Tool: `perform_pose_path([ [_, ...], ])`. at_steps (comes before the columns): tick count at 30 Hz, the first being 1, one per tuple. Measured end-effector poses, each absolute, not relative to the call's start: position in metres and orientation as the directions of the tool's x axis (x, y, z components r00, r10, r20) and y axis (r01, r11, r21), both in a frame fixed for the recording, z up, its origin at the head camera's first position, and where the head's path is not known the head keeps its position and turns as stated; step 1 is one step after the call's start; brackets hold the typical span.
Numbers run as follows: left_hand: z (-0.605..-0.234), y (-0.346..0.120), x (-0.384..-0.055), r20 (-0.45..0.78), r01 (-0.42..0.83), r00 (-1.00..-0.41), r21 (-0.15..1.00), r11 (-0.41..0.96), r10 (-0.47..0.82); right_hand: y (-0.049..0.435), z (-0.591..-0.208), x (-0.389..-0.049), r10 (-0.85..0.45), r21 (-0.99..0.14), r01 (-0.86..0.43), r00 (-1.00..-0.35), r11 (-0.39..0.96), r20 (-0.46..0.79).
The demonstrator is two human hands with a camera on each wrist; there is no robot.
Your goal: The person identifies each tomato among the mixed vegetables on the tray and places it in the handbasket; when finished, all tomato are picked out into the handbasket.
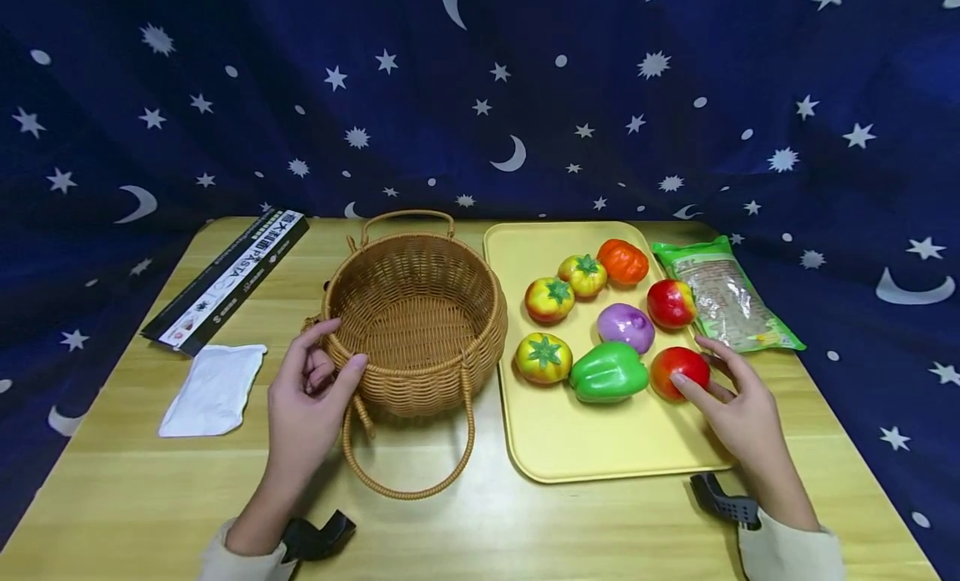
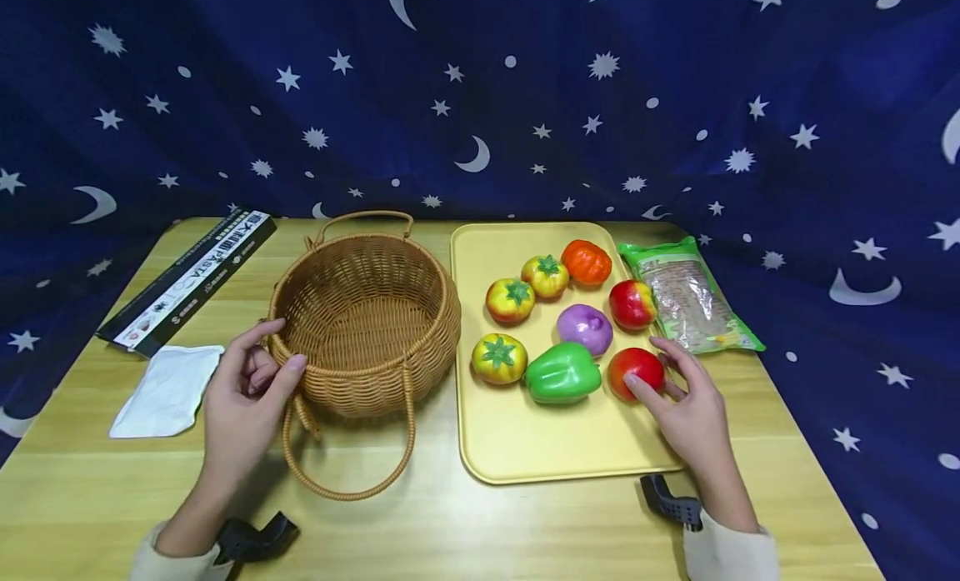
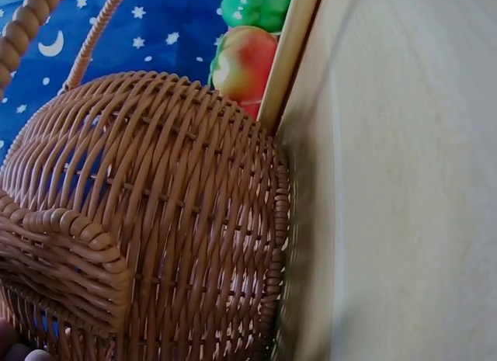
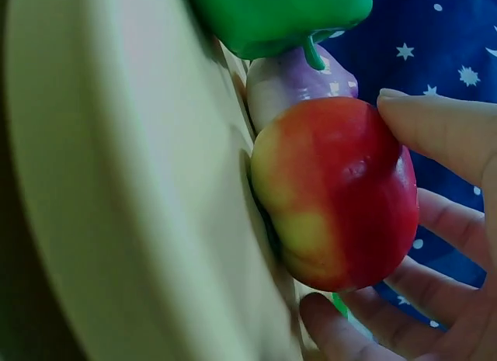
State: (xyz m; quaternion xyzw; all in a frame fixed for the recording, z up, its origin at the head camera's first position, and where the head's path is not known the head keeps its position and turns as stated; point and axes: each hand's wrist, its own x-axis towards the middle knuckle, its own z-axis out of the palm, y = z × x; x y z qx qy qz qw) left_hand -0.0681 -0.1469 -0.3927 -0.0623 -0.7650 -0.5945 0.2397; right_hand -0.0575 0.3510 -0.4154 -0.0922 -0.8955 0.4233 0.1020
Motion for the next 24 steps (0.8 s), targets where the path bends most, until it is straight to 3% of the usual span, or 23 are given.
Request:
perform_pose_path([
  [11,-0.3931,-0.1457,-0.0655,0.428,0.366,-0.881,0.887,0.282,-0.202,0.3536,-0.4157,-0.0541,0.271,-0.776,0.152,-0.962,0.612,0.024],
  [24,-0.3946,-0.1455,-0.0656,0.422,0.366,-0.882,0.893,0.260,-0.208,0.3539,-0.4162,-0.0543,0.285,-0.789,0.147,-0.958,0.596,0.036],
])
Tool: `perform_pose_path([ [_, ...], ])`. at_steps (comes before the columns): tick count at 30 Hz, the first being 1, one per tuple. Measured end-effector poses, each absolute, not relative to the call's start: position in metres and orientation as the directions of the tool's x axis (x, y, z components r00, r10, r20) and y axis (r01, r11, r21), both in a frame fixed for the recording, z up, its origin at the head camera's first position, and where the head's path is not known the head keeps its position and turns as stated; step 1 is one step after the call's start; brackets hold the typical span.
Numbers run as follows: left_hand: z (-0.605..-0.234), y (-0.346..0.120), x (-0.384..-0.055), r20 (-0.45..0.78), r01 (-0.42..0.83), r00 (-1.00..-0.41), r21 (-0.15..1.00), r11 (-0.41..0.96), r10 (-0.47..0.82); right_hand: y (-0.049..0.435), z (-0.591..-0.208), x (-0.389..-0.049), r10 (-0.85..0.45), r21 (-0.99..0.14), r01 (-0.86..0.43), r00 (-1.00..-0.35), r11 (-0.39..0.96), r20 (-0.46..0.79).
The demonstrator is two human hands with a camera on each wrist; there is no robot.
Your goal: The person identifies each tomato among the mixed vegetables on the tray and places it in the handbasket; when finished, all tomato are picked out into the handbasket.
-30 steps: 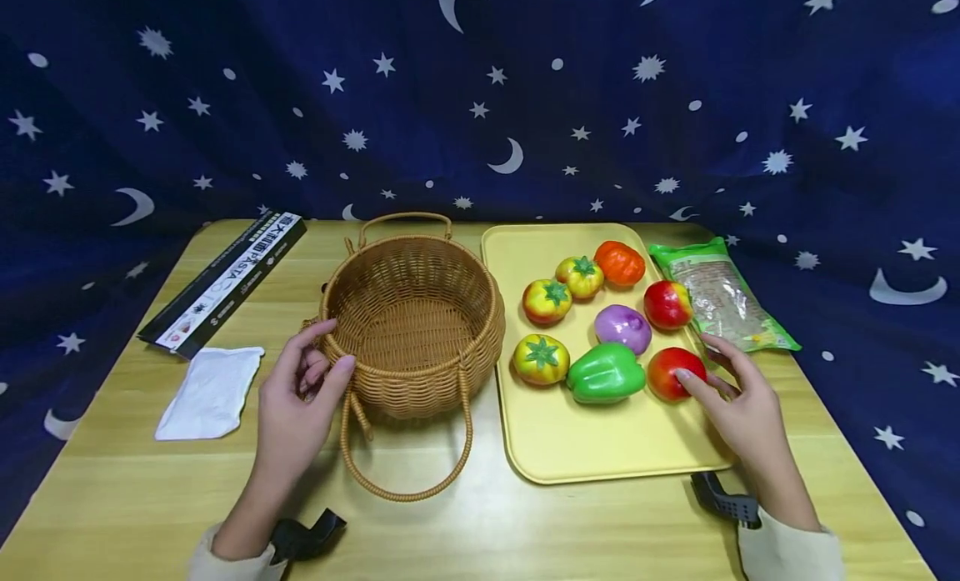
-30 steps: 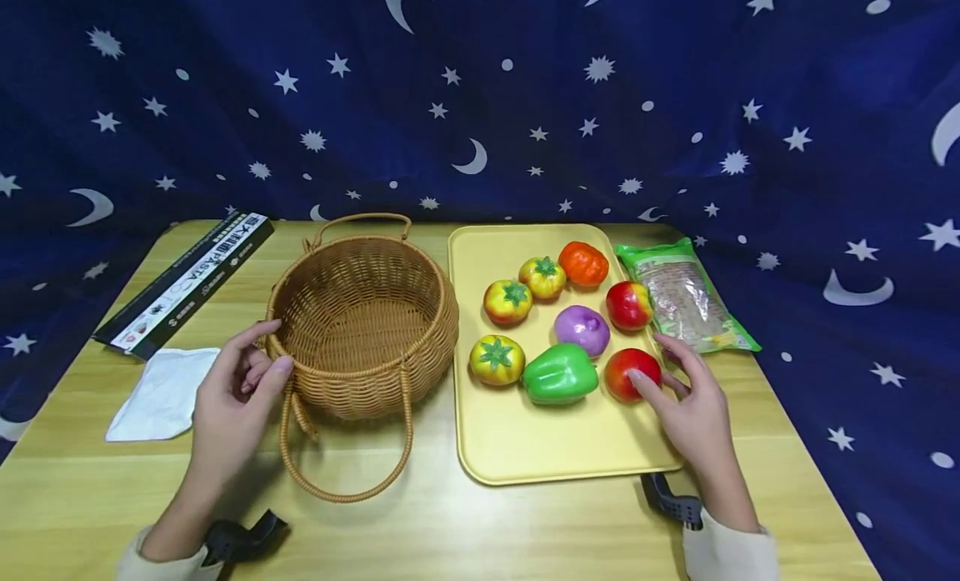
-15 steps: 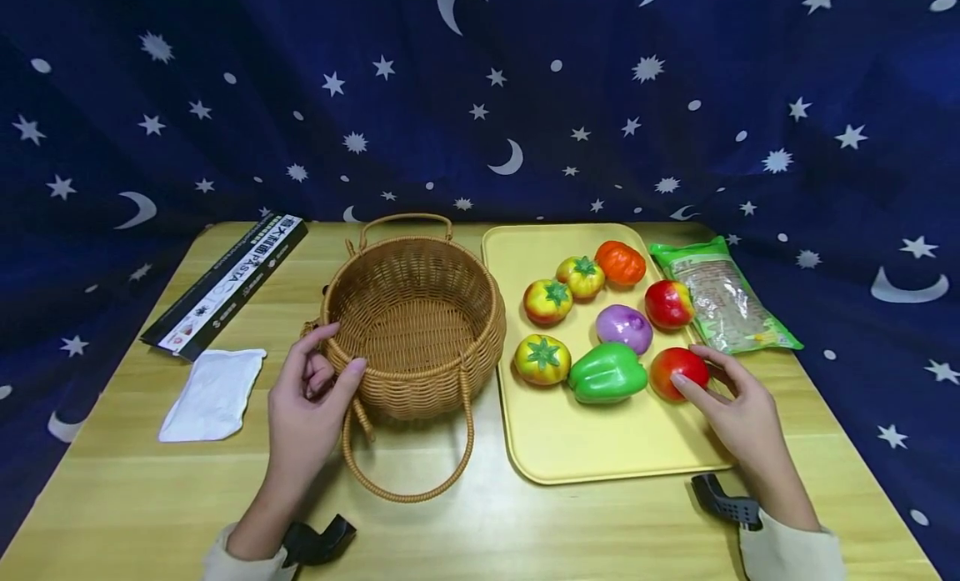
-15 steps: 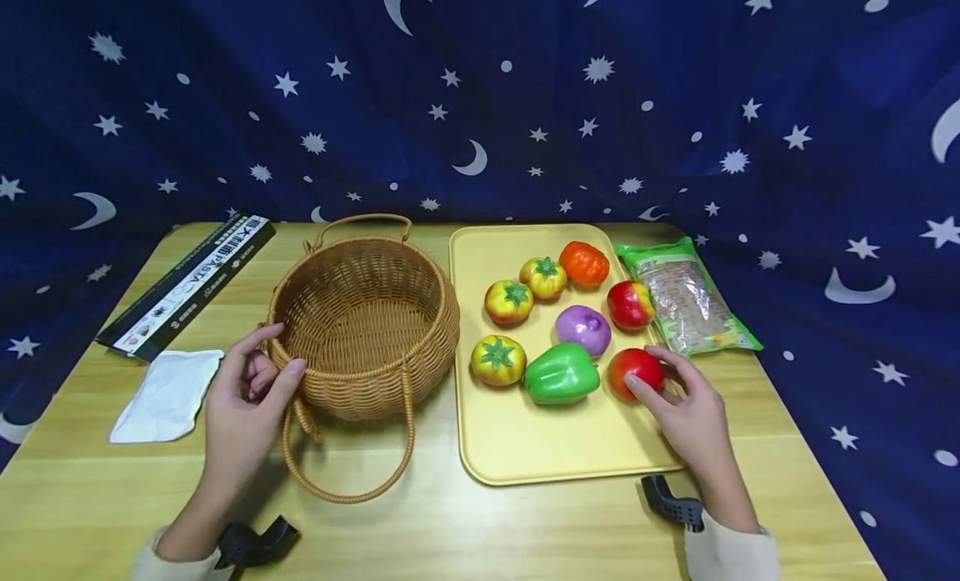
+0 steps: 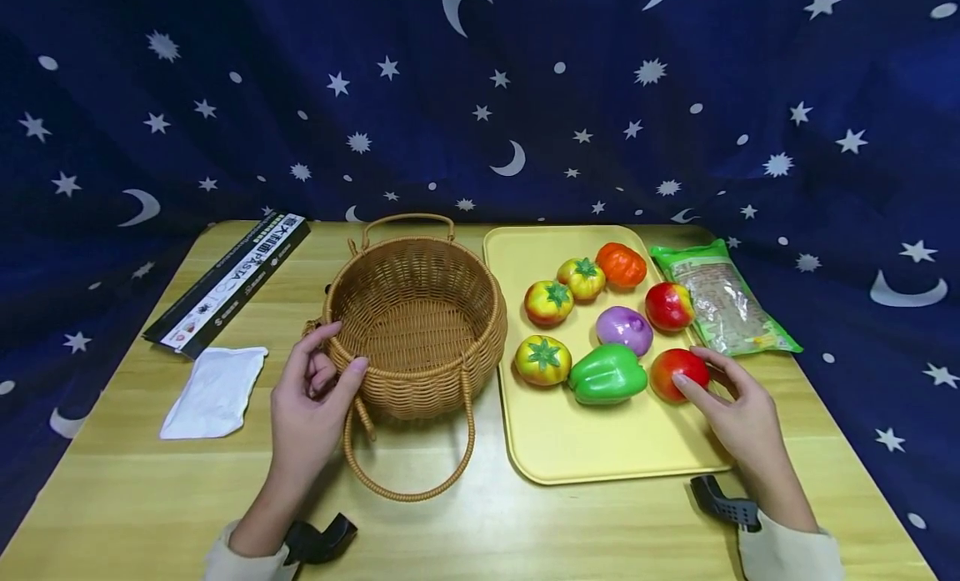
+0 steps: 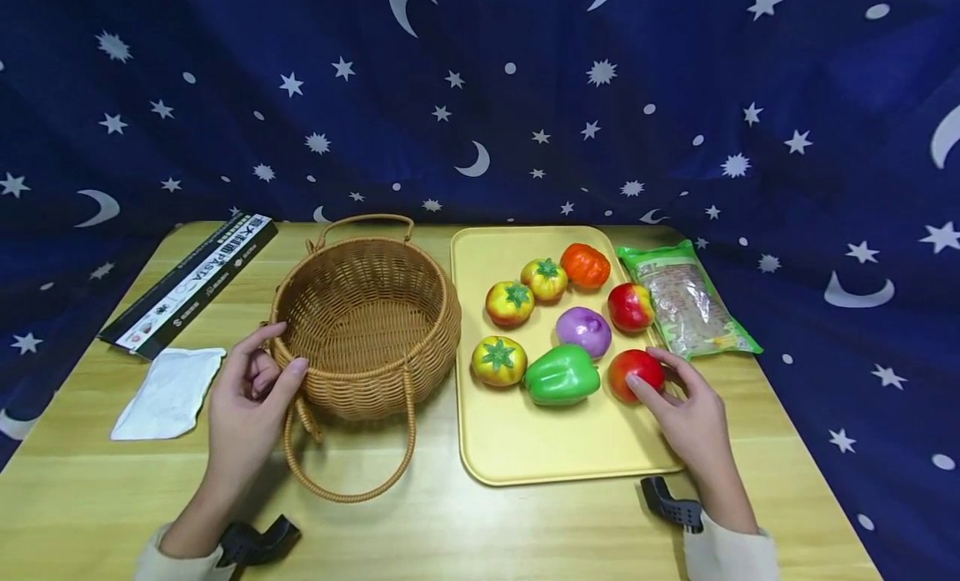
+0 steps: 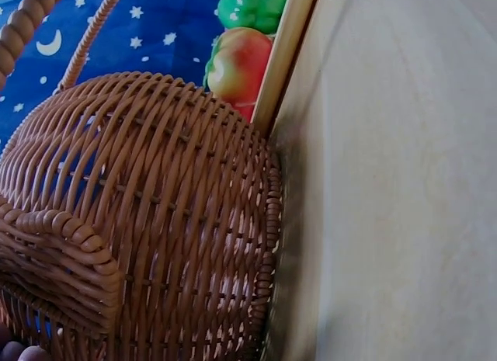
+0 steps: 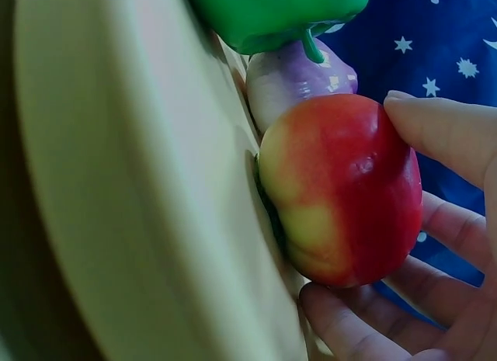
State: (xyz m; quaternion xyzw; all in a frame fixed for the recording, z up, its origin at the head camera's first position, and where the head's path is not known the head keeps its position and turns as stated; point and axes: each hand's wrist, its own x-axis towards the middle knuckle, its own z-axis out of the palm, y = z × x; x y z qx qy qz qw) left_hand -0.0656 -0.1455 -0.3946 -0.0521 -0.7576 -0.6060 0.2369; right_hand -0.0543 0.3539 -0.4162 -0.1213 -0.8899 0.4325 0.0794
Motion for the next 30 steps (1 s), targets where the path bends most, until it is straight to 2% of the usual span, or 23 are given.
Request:
perform_pose_path([
  [14,-0.398,-0.146,-0.067,0.424,0.365,-0.880,0.892,0.268,-0.215,0.358,-0.403,-0.055,0.313,-0.780,0.169,-0.949,0.602,0.036],
  [20,-0.398,-0.146,-0.066,0.416,0.362,-0.884,0.898,0.251,-0.212,0.368,-0.386,-0.056,0.276,-0.786,0.074,-0.953,0.614,0.127],
  [30,-0.398,-0.147,-0.067,0.414,0.360,-0.885,0.898,0.251,-0.212,0.348,-0.342,-0.078,0.114,-0.727,-0.138,-0.952,0.673,0.286],
])
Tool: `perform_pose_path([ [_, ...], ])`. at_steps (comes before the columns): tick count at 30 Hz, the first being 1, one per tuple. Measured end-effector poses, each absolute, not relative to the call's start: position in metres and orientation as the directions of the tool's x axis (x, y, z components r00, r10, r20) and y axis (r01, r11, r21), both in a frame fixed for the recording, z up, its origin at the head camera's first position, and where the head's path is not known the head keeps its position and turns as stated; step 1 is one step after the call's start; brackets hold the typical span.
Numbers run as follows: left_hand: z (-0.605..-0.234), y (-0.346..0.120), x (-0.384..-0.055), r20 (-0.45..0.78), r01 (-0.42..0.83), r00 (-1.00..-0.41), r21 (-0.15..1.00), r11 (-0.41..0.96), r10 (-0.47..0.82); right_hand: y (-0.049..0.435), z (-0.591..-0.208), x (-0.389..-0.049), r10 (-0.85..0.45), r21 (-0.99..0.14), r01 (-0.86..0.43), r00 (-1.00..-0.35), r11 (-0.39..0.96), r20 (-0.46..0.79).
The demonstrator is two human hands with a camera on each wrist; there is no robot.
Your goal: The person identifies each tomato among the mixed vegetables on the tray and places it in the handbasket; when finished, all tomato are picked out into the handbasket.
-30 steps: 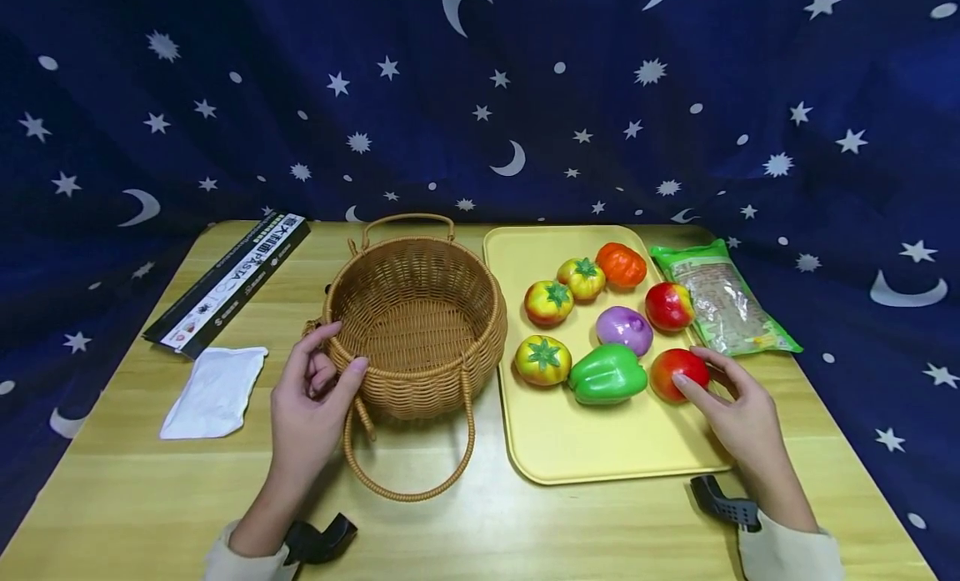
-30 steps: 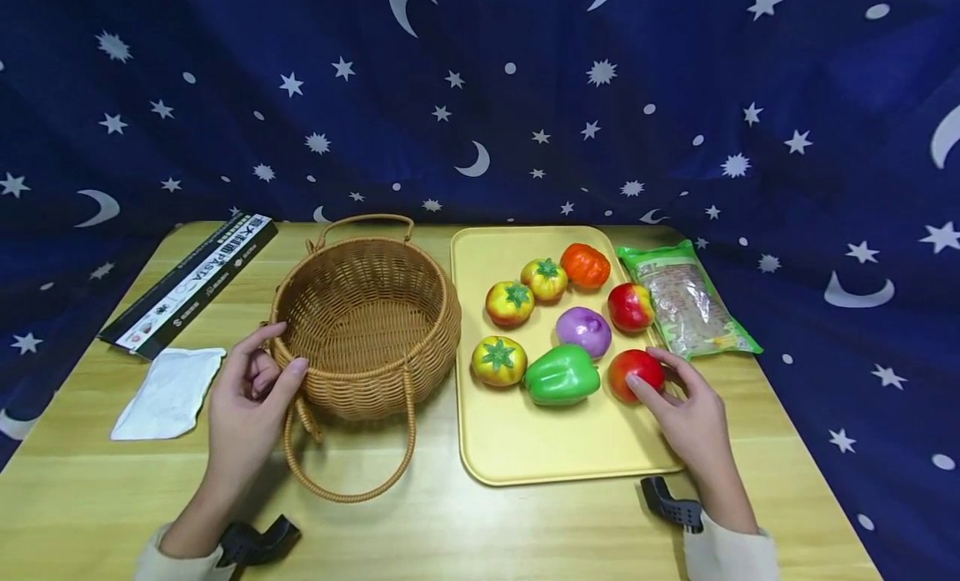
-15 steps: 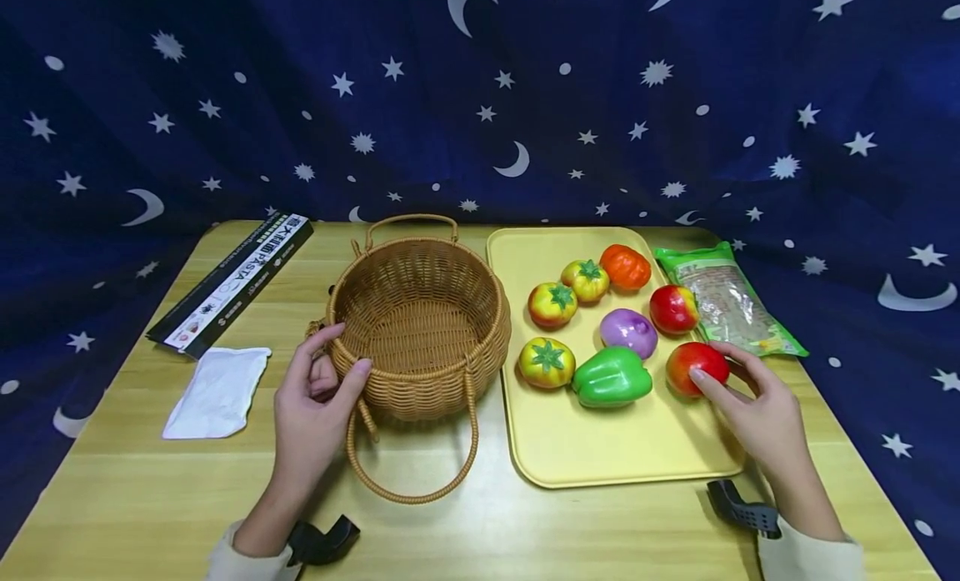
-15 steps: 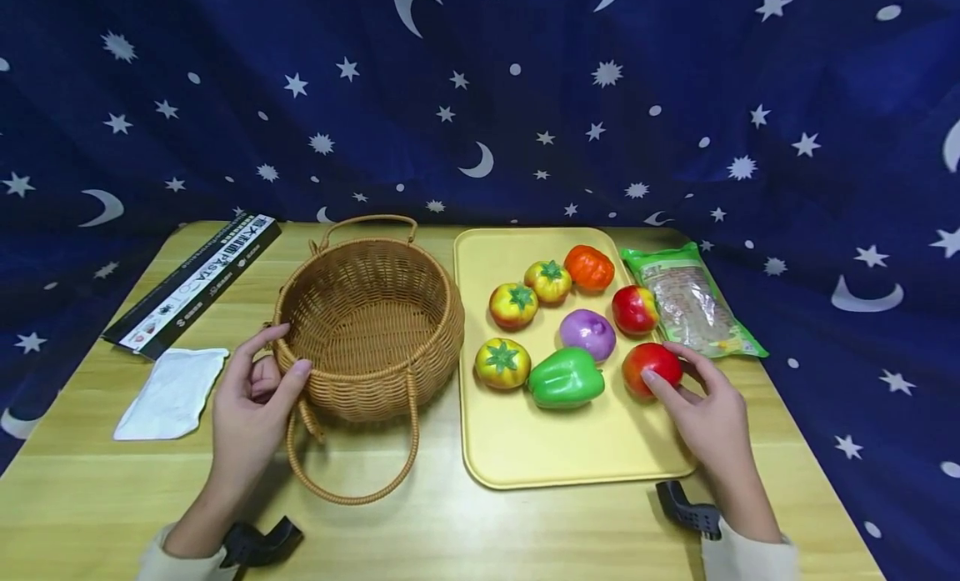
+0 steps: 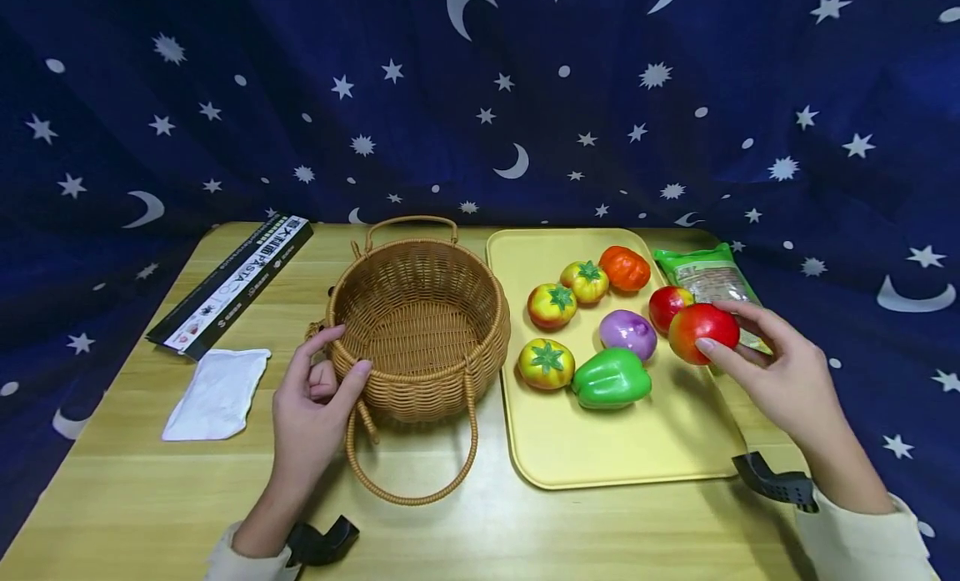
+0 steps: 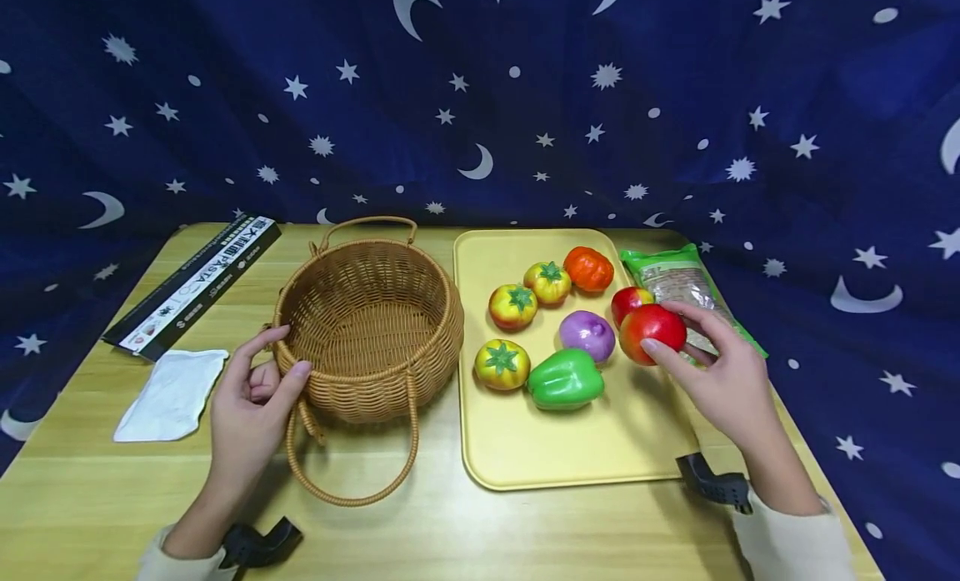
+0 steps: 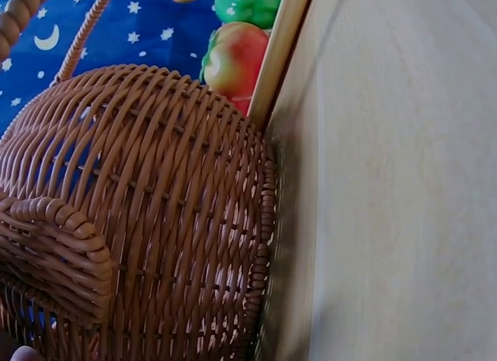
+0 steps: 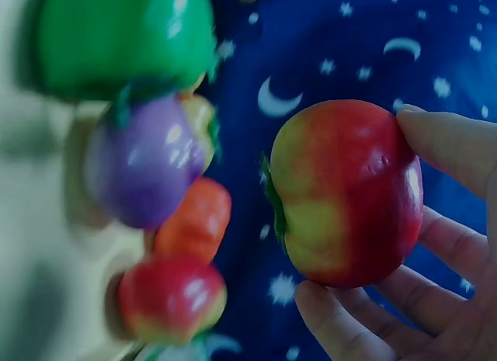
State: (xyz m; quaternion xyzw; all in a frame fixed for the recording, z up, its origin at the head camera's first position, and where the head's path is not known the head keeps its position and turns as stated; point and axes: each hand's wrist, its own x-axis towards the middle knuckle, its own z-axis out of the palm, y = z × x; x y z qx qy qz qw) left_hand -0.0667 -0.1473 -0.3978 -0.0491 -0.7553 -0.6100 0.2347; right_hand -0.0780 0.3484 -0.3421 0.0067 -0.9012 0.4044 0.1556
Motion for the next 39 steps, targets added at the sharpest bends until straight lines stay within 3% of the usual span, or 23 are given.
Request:
perform_pose_path([
  [10,-0.399,-0.148,-0.067,0.423,0.370,-0.882,0.894,0.251,-0.207,0.301,-0.317,-0.092,-0.110,-0.788,-0.304,-0.950,0.535,0.291],
  [24,-0.397,-0.147,-0.066,0.408,0.363,-0.890,0.904,0.227,-0.205,0.246,-0.275,-0.121,-0.288,-0.774,-0.347,-0.932,0.530,0.220],
  [39,-0.398,-0.148,-0.068,0.403,0.361,-0.891,0.908,0.213,-0.209,0.192,-0.260,-0.168,-0.444,-0.781,-0.390,-0.881,0.488,0.162],
])
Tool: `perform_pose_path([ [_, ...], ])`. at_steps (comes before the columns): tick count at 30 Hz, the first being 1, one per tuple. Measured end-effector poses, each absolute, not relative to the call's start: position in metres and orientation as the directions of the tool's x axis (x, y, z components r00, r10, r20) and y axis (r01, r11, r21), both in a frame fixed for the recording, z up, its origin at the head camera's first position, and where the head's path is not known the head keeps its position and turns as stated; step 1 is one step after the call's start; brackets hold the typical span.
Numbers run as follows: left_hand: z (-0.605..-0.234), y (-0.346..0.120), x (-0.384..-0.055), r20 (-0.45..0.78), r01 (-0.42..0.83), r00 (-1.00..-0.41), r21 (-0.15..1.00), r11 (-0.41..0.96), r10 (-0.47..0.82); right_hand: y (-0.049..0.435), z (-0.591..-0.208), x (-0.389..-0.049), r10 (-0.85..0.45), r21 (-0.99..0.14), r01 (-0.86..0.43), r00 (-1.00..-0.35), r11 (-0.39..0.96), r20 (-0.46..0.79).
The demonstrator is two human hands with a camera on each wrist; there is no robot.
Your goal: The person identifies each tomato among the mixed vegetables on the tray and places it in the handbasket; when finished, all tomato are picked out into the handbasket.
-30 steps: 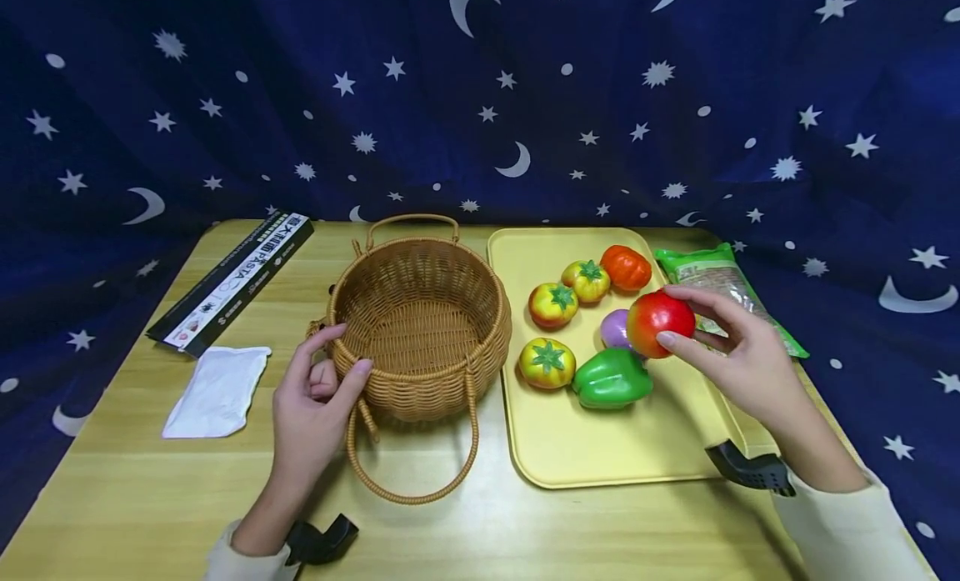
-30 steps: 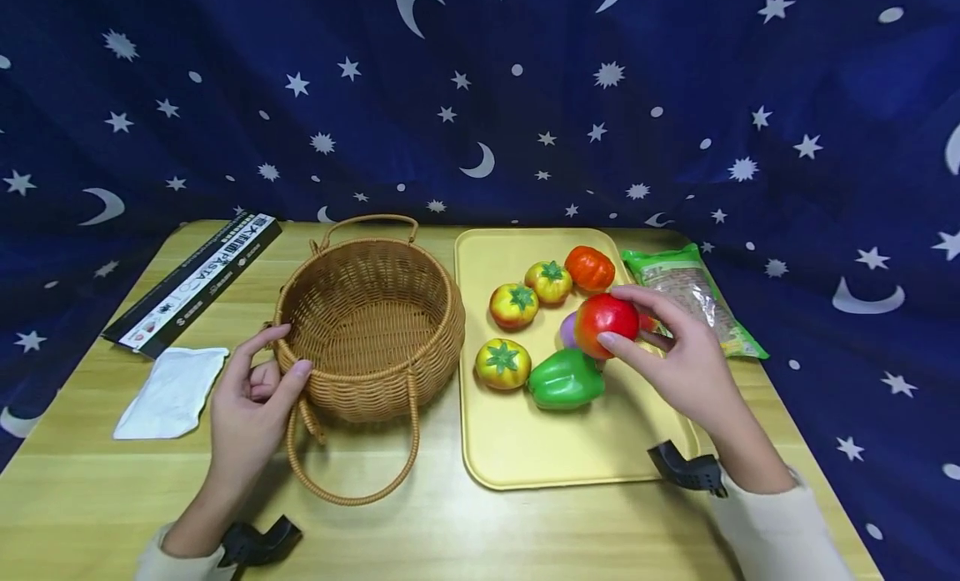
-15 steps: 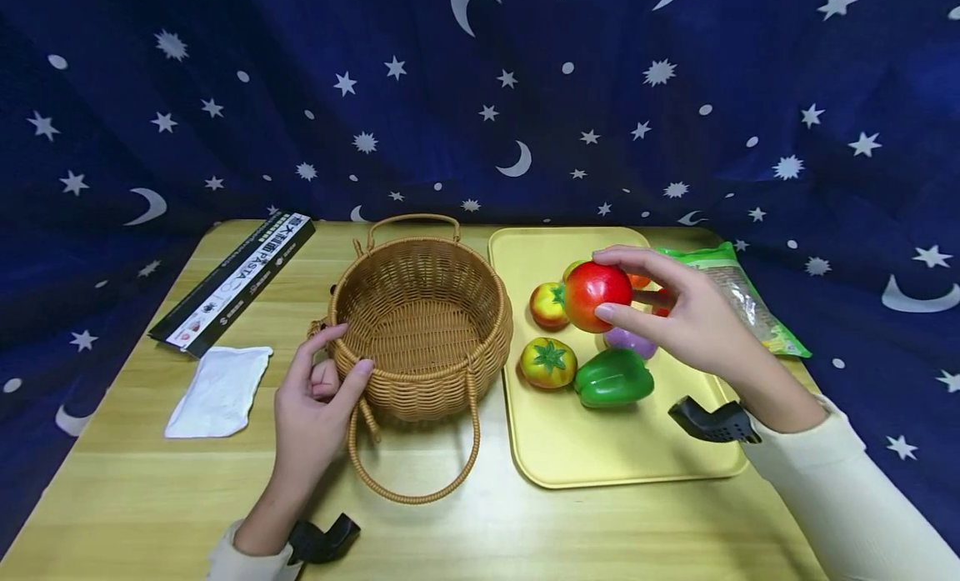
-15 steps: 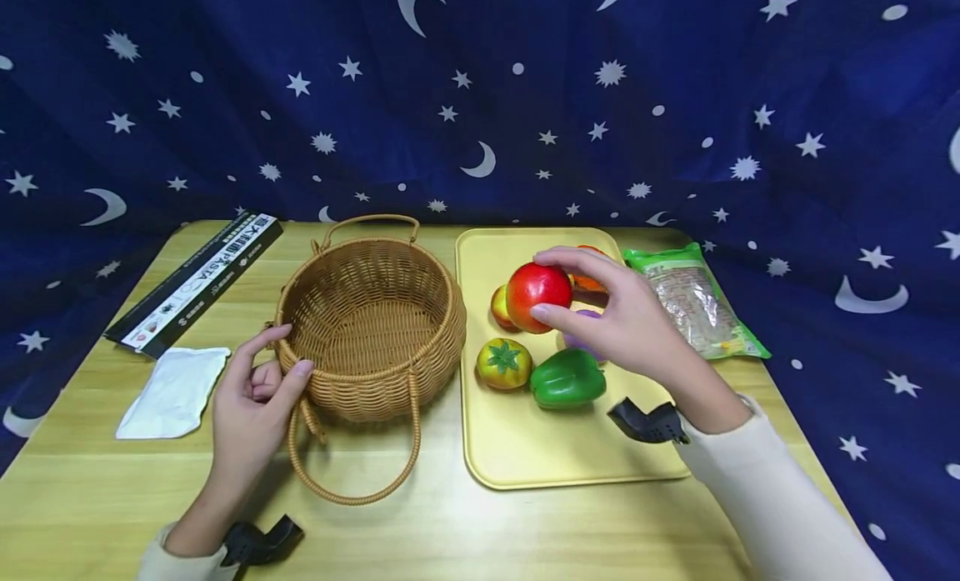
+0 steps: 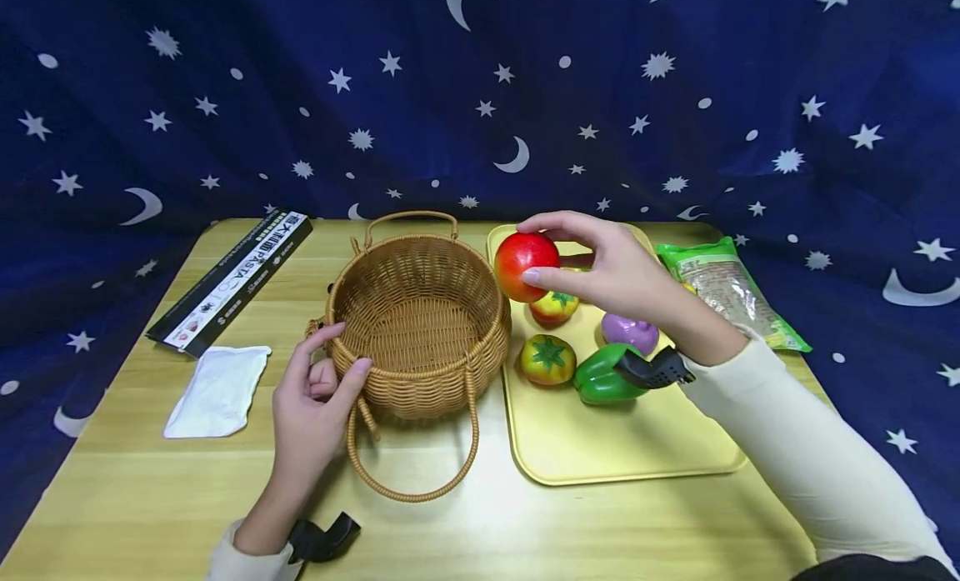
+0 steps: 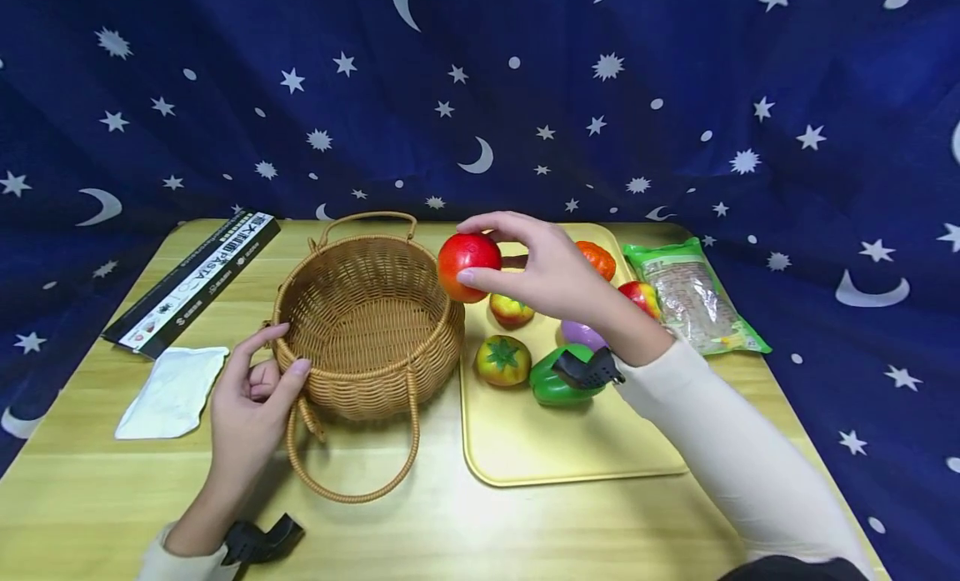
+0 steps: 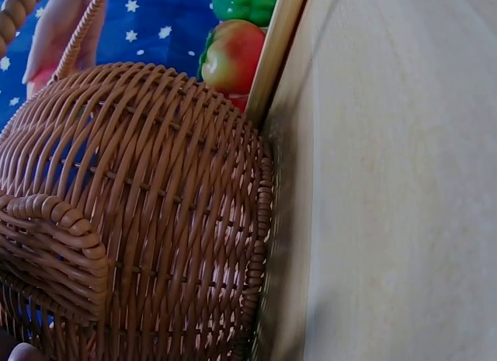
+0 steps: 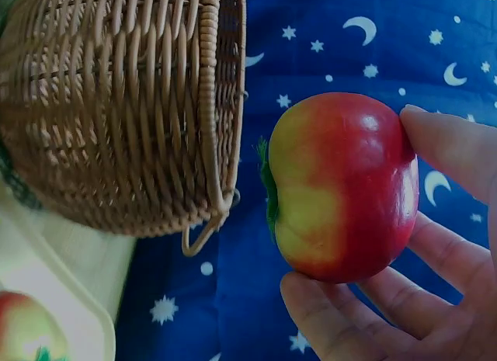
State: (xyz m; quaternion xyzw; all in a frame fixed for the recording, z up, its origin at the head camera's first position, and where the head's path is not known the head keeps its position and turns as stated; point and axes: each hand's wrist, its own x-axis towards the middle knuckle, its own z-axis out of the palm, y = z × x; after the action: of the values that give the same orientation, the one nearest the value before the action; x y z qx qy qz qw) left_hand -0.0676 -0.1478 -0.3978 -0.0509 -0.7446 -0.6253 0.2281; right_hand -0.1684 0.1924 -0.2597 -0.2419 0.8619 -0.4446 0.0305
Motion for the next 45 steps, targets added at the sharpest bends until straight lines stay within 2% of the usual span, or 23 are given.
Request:
perform_pose_path([
  [11,-0.397,-0.147,-0.066,0.400,0.357,-0.891,0.910,0.213,-0.215,0.144,-0.256,-0.203,-0.568,-0.768,-0.458,-0.809,0.447,0.152],
  [23,-0.398,-0.147,-0.068,0.395,0.354,-0.893,0.912,0.208,-0.215,0.103,-0.249,-0.231,-0.613,-0.712,-0.522,-0.773,0.469,0.163],
  [31,-0.399,-0.147,-0.067,0.395,0.358,-0.892,0.914,0.191,-0.218,0.072,-0.263,-0.249,-0.640,-0.754,-0.496,-0.757,0.431,0.133],
  [39,-0.402,-0.148,-0.067,0.395,0.353,-0.893,0.912,0.209,-0.215,0.055,-0.281,-0.253,-0.656,-0.802,-0.440,-0.750,0.403,0.082],
  [42,-0.402,-0.148,-0.067,0.397,0.355,-0.893,0.911,0.210,-0.214,0.055,-0.282,-0.252,-0.681,-0.821,-0.439,-0.727,0.366,0.086],
  [45,-0.401,-0.148,-0.067,0.397,0.355,-0.893,0.911,0.210,-0.214,0.055,-0.284,-0.252,-0.732,-0.820,-0.458,-0.677,0.343,0.072],
])
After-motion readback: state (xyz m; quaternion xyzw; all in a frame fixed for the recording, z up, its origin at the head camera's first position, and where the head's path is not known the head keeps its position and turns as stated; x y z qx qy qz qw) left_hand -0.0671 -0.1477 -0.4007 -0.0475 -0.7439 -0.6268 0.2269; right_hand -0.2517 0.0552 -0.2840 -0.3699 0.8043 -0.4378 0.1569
